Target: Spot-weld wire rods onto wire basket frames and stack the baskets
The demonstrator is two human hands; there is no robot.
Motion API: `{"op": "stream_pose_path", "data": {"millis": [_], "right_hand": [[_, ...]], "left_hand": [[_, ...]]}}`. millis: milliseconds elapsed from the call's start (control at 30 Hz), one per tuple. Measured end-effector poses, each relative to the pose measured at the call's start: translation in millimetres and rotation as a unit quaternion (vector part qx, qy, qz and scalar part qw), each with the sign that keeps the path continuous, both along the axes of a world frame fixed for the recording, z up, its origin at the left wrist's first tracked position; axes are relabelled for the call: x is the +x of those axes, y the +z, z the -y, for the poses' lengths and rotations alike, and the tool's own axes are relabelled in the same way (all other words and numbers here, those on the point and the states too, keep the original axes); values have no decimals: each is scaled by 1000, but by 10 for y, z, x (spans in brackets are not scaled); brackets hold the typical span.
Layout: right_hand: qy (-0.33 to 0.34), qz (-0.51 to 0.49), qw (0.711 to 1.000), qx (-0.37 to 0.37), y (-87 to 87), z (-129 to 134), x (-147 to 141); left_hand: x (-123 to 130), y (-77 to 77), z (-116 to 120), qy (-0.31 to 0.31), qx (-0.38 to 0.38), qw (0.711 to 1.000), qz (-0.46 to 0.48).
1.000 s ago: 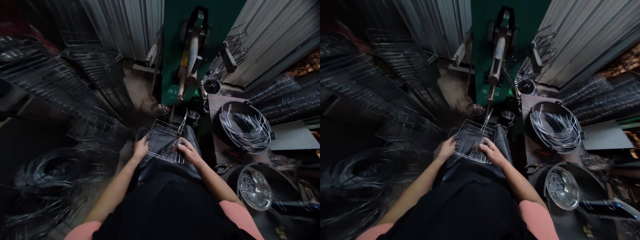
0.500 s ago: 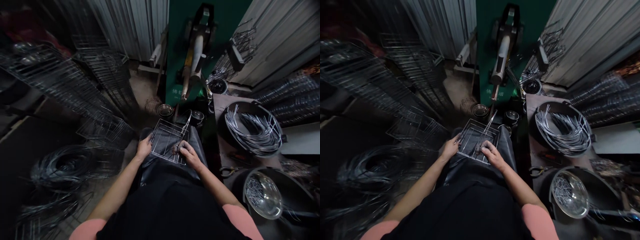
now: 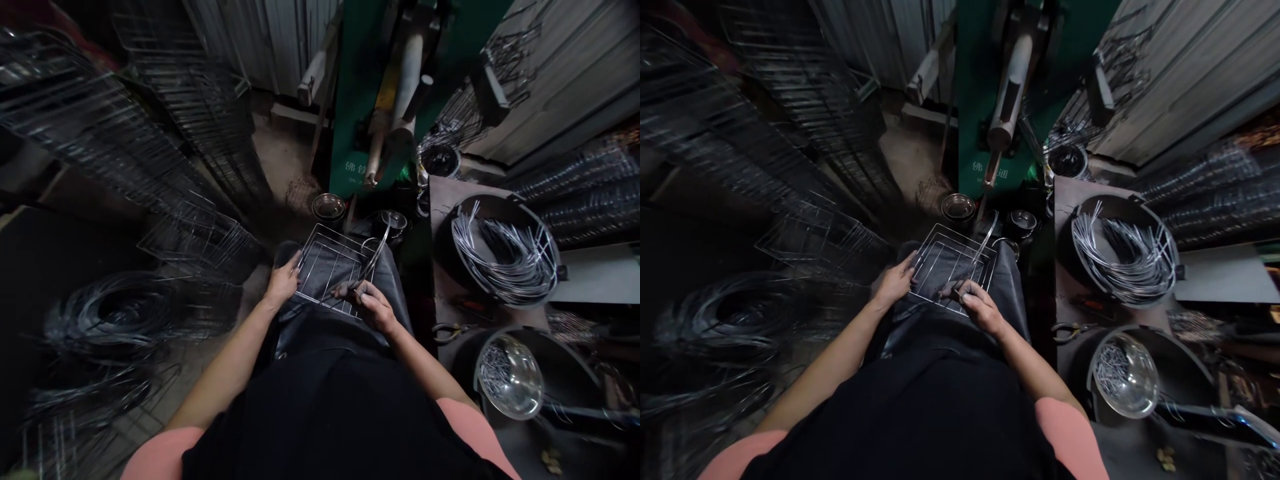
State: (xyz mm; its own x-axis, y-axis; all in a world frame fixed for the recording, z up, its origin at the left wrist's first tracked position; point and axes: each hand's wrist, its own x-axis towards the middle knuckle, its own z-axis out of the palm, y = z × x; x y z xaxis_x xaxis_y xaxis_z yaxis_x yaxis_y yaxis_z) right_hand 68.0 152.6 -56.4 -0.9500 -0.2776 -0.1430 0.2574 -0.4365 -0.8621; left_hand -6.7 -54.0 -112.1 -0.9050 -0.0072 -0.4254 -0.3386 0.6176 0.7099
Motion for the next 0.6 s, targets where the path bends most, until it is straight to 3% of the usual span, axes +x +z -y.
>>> {"op": "stream_pose_path", "data": {"millis": [200, 300, 600], "right_hand": [[6, -12, 1000, 0, -75, -49, 27], [13, -18, 1000, 9, -33, -35, -18], [-15, -109, 960, 259, 277, -109, -12]], "left_hand": [[-5, -51, 6, 4, 4, 1000, -2], [-7, -72, 15, -1, 0, 1000, -12], [-103, -99, 45, 15, 118, 992, -34]]}}
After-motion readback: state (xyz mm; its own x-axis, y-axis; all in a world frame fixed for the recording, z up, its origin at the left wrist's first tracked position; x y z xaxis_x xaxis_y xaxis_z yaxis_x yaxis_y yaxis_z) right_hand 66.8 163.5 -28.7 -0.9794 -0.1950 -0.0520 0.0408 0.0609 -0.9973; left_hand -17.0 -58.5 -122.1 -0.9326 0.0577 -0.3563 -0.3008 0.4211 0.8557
